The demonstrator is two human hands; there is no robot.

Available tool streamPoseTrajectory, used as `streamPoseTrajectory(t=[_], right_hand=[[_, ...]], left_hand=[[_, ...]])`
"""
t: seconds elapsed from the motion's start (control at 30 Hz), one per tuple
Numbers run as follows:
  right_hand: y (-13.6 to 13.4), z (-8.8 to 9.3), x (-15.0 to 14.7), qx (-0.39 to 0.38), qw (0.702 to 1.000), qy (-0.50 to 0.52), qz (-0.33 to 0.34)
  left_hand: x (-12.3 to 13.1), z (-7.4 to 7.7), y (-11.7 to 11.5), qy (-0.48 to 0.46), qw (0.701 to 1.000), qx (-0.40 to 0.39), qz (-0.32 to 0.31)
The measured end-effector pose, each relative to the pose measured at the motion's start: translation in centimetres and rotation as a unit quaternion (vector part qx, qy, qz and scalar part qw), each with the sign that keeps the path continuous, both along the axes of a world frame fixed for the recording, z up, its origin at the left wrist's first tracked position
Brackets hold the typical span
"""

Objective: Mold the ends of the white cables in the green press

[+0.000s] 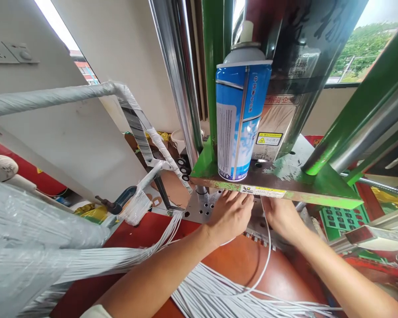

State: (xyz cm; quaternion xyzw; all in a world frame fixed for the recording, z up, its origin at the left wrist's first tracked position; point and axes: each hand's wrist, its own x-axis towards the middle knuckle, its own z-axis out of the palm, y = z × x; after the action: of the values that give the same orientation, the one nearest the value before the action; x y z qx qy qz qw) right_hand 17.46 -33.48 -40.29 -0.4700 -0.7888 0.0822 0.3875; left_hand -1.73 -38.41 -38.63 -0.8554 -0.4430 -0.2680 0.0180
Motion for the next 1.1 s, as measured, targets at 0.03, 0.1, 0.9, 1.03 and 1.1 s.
streamPoseTrajectory(t=[0.03, 0.1, 0.9, 1.03, 1.1], right_hand=[[-1.3, -0.5, -0.3, 0.011, 0.999, -0.041, 0.009], [-3.5, -1.5, -0.9, 0.046, 0.99, -0.135, 0.004], [-3.7, -0.8, -2.5, 0.091, 0.96, -0.247, -0.096], [-10.2, -1.8, 3.2, 0.128, 0.973, -0.185, -0.054], [-15.2, -4.5, 6.6, 0.114, 0.98, -0.161, -0.033]], left_hand=[[0.1, -0.2, 0.0, 0.025, 1.0, 0.012, 0.015], [0.3, -0.5, 0.0, 0.063, 0.997, 0.032, 0.035], [1.2, -2.5, 1.7, 0.031, 0.994, 0.069, 0.082], [-3.5, -0.9, -4.4, 0.008, 0.999, 0.014, 0.027], [-7.5, -2.1, -10.0, 0.022, 1.0, -0.016, -0.004]])
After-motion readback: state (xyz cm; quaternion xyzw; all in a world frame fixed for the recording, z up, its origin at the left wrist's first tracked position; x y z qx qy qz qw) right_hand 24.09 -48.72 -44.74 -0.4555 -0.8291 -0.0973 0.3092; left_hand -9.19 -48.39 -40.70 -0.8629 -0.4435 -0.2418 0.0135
